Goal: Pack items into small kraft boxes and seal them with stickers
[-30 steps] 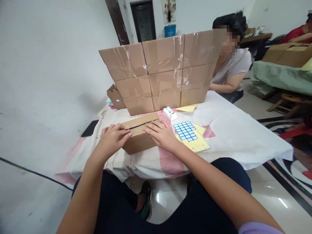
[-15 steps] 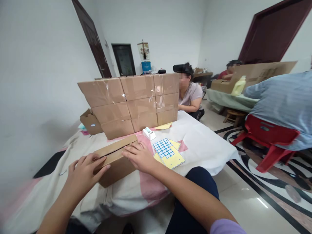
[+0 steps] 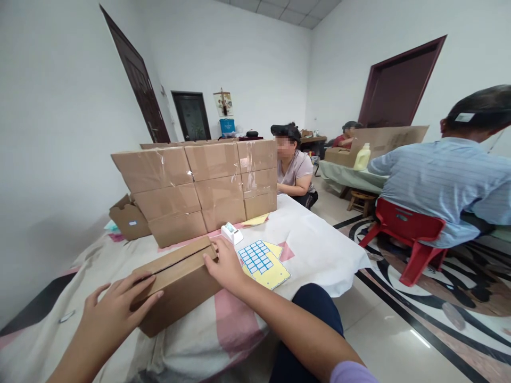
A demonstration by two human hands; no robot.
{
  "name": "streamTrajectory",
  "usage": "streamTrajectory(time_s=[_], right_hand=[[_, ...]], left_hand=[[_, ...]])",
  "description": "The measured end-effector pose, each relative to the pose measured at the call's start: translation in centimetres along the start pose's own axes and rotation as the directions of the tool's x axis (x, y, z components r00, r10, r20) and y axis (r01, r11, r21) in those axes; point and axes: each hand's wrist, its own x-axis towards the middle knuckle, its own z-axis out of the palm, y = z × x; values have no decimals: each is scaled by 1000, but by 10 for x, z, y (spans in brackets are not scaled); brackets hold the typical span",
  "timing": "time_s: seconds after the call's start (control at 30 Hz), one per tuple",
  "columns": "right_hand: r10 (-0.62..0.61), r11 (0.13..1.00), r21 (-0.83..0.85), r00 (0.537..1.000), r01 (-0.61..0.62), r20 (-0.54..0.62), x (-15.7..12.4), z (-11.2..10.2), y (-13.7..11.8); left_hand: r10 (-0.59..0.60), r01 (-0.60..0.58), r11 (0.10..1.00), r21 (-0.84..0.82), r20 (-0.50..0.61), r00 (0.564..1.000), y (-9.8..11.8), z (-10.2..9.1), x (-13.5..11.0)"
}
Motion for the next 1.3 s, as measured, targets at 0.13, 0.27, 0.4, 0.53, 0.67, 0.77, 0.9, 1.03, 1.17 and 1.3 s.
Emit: streamTrajectory(time_s=[0.13, 0.27, 0.4, 0.53, 0.67, 0.77, 0.9, 1.03, 1.17, 1.3], right_hand=[[116, 985, -133, 992, -107, 58, 5, -4, -11], [78, 865, -502, 984, 12, 158, 9, -8, -31], [140, 727, -683, 962, 61, 234, 14, 0, -52], [173, 755, -655, 966, -4, 194, 13, 16, -58], [99, 818, -575, 984, 3, 146, 13, 27, -46], [42, 879, -476, 991, 23, 125, 17, 28, -34], [5, 922, -386, 994, 36, 105, 20, 31, -22], [8, 924, -381, 997, 21, 75, 17, 34, -24], [126, 935, -339, 991, -104, 44, 13, 35, -31], [220, 949, -235, 975, -212, 9, 11, 36, -32]], left_hand=[[-2, 2, 1000, 28, -2, 1000, -2, 3, 0], [-5, 5, 1000, 12, -2, 1000, -3, 5, -1], [-16, 16, 1000, -8, 0, 1000, -4, 6, 0], [-23, 24, 1000, 14, -29, 999, 0, 3, 2], [-9, 9, 1000, -2, -36, 999, 2, -2, 2], [-4, 3, 1000, -29, -17, 1000, 0, -4, 1], [-26, 27, 998, -50, 4, 1000, -3, -4, 1], [-40, 42, 996, -84, 26, 999, -6, -3, 0], [-39, 42, 995, -92, 31, 999, -11, -1, -2], [-50, 54, 993, -101, 40, 998, -14, -1, -3]])
